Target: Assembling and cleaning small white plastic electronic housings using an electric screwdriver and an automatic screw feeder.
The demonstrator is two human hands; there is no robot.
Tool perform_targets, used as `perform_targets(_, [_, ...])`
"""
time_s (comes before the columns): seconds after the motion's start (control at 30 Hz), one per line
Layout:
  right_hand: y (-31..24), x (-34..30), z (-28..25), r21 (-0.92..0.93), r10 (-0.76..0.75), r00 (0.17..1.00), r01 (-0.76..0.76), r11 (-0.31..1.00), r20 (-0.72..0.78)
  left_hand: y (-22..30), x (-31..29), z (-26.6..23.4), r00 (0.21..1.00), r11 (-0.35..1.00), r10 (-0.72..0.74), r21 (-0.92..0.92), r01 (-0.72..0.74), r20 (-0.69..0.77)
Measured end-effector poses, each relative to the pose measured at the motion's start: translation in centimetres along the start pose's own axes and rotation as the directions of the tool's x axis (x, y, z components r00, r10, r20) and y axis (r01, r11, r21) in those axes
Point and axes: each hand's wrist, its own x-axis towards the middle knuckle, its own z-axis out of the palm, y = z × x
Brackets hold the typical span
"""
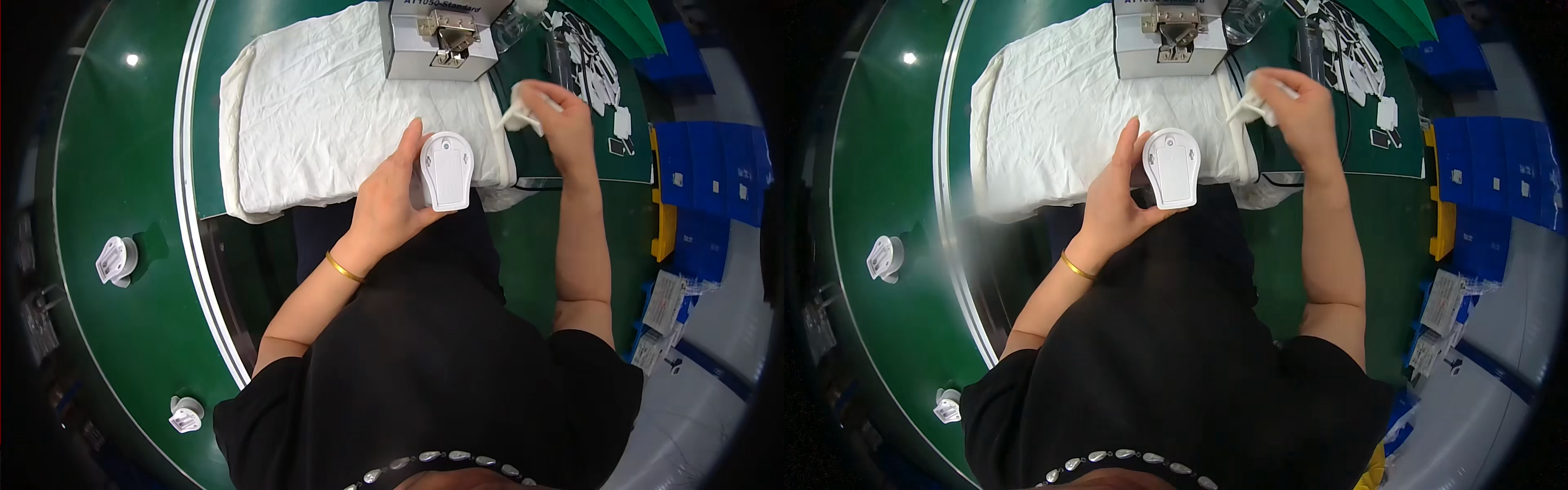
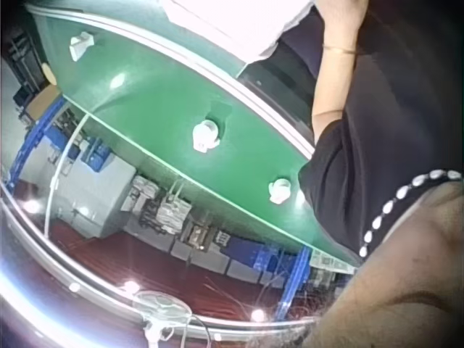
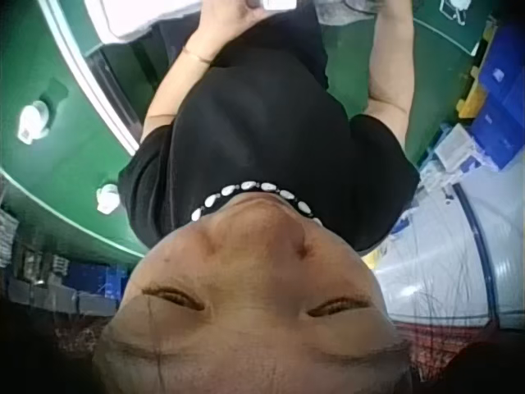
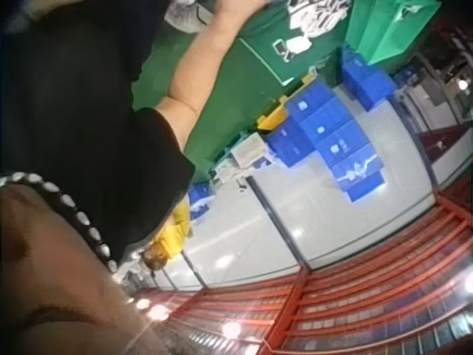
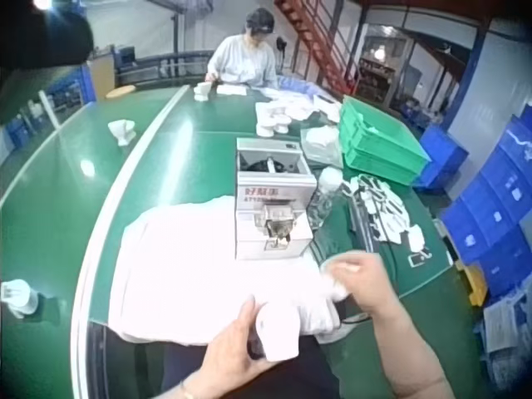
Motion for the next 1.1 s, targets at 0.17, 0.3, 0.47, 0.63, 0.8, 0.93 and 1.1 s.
perform_targets(0.17, [-1.7,-2.2,1.9,-0.442,-0.559,0.808,0.44,0.782,-0.186,-0.3,1.0,-0.8,0.988,0.844,-0.136,-0.531,0.077,-0.072])
perform_targets(0.3, [-3.7,-9.4,7.2,0.414,-0.152,0.879,-0.056,0.908,0.452,1.7,1.3,-2.3,0.92,0.471,-0.391,-0.862,0.185,-0.016])
perform_targets(0.47, [-4.5,-8.9,8.7,0.318,-0.187,0.85,0.024,0.948,0.492,0.8,0.2,-6.5,0.963,0.986,-0.009,-0.16,-0.035,-0.268])
perform_targets(0.63, [-5.4,-8.3,10.9,0.437,-0.287,0.773,0.013,0.899,0.566,1.7,0.9,-12.5,0.971,0.936,0.236,0.257,-0.241,0.048])
perform_targets(0.8, [-6.2,-8.0,9.9,0.393,-0.356,0.829,0.183,0.901,0.43,-5.9,3.6,-22.7,0.636,0.938,0.128,0.3,0.171,-0.761])
perform_targets(0.93, [-5.3,-8.2,10.0,0.323,-0.357,0.798,0.216,0.922,0.485,-17.8,0.3,-32.6,0.435,0.801,-0.125,0.168,0.574,-0.892])
perform_targets(1.1, [-4.5,-8.3,8.9,0.251,-0.357,0.81,0.267,0.931,0.465,-18.2,-0.6,-35.4,0.719,0.787,-0.154,0.355,0.504,-0.678])
